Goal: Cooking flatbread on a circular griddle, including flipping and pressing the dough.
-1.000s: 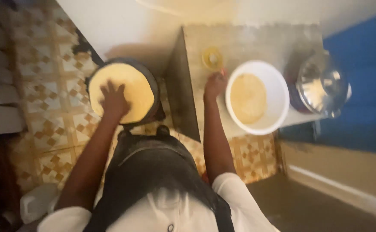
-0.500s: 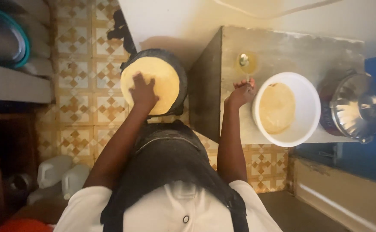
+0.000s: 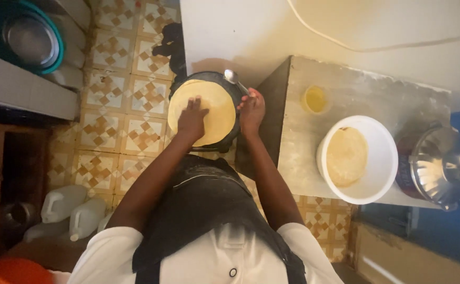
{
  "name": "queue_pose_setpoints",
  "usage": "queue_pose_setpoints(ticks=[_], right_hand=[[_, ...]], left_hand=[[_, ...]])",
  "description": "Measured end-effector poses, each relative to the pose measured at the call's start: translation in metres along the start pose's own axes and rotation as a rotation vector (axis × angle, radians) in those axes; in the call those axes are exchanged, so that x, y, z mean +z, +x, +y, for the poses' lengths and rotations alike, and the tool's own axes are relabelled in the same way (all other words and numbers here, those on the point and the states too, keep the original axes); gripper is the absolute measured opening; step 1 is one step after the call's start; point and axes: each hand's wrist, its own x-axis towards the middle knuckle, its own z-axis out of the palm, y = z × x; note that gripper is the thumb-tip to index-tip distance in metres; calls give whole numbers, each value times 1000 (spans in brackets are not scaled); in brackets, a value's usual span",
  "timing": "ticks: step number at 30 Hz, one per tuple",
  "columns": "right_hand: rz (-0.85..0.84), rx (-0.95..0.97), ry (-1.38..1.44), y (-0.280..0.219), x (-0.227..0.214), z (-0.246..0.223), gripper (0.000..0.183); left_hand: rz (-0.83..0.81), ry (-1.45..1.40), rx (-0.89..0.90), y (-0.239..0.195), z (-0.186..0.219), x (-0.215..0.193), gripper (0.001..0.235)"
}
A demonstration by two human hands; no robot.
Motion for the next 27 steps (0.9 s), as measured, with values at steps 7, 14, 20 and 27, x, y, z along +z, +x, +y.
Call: queue_pose_setpoints(ticks=[7, 14, 20, 27], right_hand=[[-187, -275, -413, 6, -51, 16, 34], [-212, 282, -350, 1, -88, 55, 30], [-360, 141, -546, -73, -6, -33, 48], [-639, -981, -1126, -81, -32, 41, 27]], left_hand=[[77, -564, 14, -8, -23, 35, 54], [104, -942, -147, -15, -12, 21, 51], [293, -1425, -240, -24, 17, 19, 49], [803, -2411, -1216, 9, 44, 48, 99]])
